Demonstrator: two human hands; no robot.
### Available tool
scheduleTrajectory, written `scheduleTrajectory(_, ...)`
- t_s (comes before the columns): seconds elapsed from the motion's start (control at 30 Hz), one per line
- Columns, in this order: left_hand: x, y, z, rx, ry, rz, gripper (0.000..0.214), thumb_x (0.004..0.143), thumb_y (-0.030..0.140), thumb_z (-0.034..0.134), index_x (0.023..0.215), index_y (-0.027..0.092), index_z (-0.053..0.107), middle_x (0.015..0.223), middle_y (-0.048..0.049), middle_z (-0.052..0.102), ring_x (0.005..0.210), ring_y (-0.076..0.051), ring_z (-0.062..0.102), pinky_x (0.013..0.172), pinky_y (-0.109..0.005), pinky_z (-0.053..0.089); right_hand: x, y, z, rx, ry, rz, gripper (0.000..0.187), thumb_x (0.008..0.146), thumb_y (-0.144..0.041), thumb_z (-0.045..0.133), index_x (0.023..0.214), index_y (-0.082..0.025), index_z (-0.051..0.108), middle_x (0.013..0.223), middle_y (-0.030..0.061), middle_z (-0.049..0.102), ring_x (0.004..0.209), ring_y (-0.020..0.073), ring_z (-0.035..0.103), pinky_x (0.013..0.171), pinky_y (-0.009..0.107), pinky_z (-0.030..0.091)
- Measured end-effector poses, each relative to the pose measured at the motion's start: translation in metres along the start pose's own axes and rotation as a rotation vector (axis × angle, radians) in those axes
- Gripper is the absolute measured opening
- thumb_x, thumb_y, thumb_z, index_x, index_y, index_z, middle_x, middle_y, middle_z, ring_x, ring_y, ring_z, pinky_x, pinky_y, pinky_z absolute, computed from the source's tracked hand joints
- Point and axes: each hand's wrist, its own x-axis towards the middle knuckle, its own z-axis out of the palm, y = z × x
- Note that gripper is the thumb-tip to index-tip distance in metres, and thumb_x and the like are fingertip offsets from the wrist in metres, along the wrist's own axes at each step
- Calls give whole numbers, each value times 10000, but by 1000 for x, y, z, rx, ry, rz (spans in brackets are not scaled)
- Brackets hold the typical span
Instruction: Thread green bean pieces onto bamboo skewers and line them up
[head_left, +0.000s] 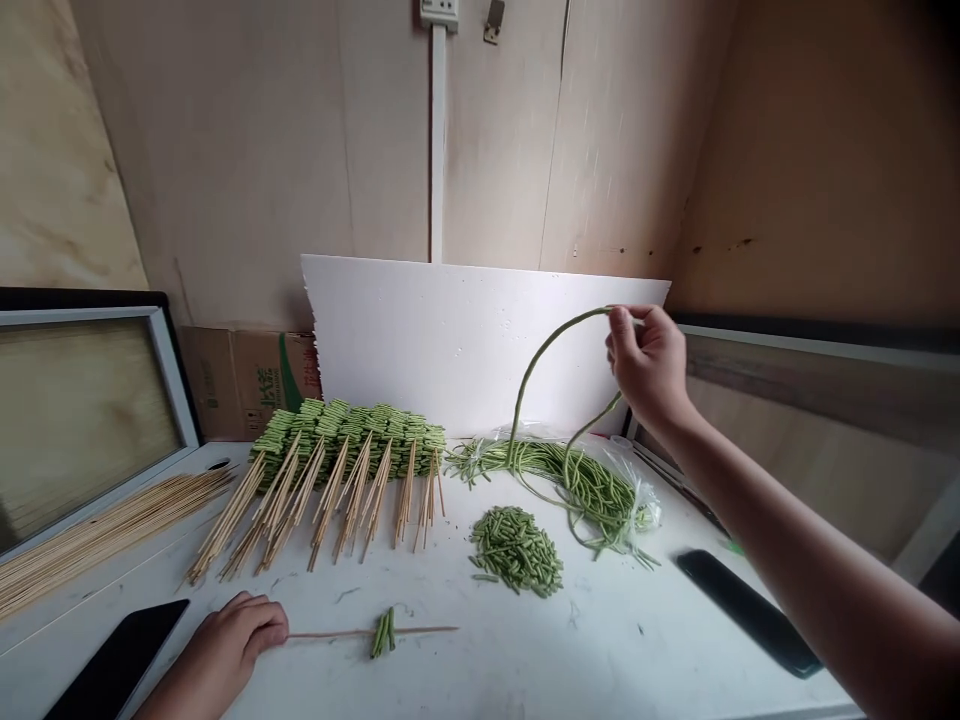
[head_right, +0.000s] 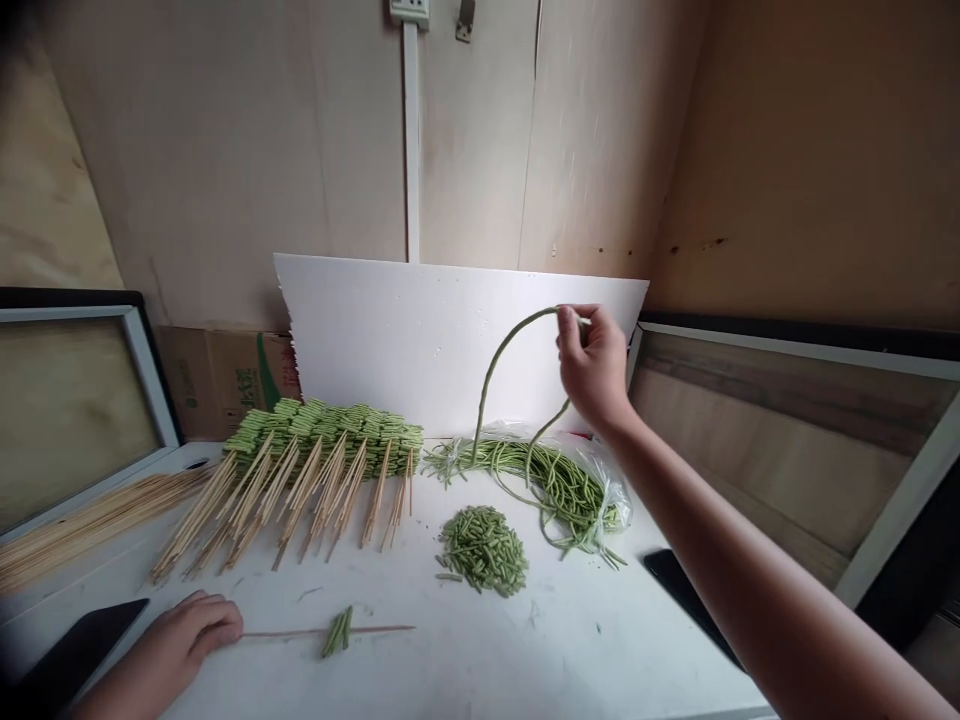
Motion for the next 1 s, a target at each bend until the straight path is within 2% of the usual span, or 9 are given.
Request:
scheduleTrajectory(0.13,1,20,-15,17,122,3,277,875,390,558,841,219,774,937,-90,771,993,-295,688,904,-377,516,-29,-45,24,161,-101,35,349,980,-544,598,988,-196,635,593,-50,449,502,106,377,464,265,244)
scheduleTrajectory(0.23,-2,53,-29,-168,278,46,368,931,484,562,1078,209,759,1147,-118,757,1079,-293,685,990,-421,519,-57,-80,42,232,-202,38,321,985,-513,600,1001,-196,646,584,-60,404,510,105,332,471,272,225)
scheduleTrajectory(0.43,-24,129,-44,-481,302,236,700,963,518,631,1572,267,394,1467,-158,599,1303,-294,598,1081,-443,492,-119,-142,74,323,-347,-32,311,1013,-512,570,1044,-217,664,635,-31,486,545,117,367,493,282,274)
scheduleTrajectory(0.5,-26,136,-42,-504,294,212,630,990,512,592,1542,258,425,1345,-145,675,1205,-277,653,1048,-433,506,-137,-154,79,329,-397,-53,310,1023,-509,555,1060,-224,673,640,-25,509,550,120,380,500,282,288)
scheduleTrajectory(0.63,-23,123,-39,-541,234,168,422,1040,534,456,1161,190,669,951,-89,742,935,-241,702,945,-405,537,-164,-159,77,309,-493,-71,315,1025,-498,554,1076,-223,700,657,-16,563,558,117,404,517,272,319)
scheduleTrajectory(0.73,-21,118,-41,-655,260,175,438,1020,568,494,1172,189,651,1164,-133,720,1125,-267,666,1026,-418,497,-175,-154,74,305,-488,-53,317,1020,-490,564,1059,-215,717,707,8,624,587,124,462,526,265,352)
scheduleTrajectory(0.83,-23,129,-40,-876,80,244,515,1037,592,452,1345,198,573,1273,-154,694,1212,-265,643,1066,-428,475,-182,-152,73,320,-429,-12,324,1003,-493,588,1062,-210,735,757,38,674,618,141,522,516,262,377)
scheduleTrajectory(0.93,-27,142,-36,-994,-70,292,491,1028,579,501,1266,164,613,1028,-113,733,998,-232,697,977,-401,506,-186,-152,71,345,-409,16,330,973,-499,634,1088,-218,764,738,42,689,602,150,537,497,262,386)
scheduleTrajectory(1.0,-31,146,-36,-1026,-73,274,474,1022,584,507,1152,150,644,779,-28,649,729,-171,644,813,-343,525,-189,-149,63,359,-411,25,329,948,-504,668,1075,-223,782,704,35,679,574,149,518,484,265,378)
